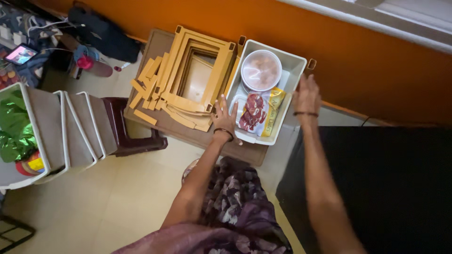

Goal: The person assembles a small wooden frame by picking up individual pieces from a table and fitting them together. They repeatedly handle the frame and place it over a white bin containing small appliances, then move a bin with food items and continue assembling the frame.

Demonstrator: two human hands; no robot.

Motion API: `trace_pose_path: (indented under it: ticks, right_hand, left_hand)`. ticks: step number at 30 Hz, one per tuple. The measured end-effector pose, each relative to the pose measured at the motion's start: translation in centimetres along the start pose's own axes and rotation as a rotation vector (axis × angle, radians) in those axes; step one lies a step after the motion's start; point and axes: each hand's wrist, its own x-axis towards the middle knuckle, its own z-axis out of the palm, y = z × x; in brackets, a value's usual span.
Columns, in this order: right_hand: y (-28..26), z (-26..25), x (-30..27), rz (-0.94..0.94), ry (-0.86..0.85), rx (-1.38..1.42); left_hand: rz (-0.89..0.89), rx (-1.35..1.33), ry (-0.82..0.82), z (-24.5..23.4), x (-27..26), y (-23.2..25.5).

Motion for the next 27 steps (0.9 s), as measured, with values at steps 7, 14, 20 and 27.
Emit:
trace_pose_path:
  ticks: [7, 14, 20, 27]
  right_hand:
    - [-9.1, 1.6, -8.4, -0.116, 0.053, 0.166]
    - [-18.2, 1.9, -11.2, -0.117, -0.054, 0.299]
    - [-25.9, 4.4, -12.4, -0.190, -0.073, 0.261]
    - [-33.3, 10.9, -14.6, -0.199, -0.192, 0.363]
  left_hand:
    - [0.081, -0.109, 0.055, 0.0, -0.4, -1.1]
    - [0.271, -0.509, 0.121, 3.1, -1.1, -6.1]
    - [0.257, -0.785, 0.218, 6.5, -3.2, -12.7]
    - [0.168, -0.882, 0.264, 11.9, -4.7, -21.4]
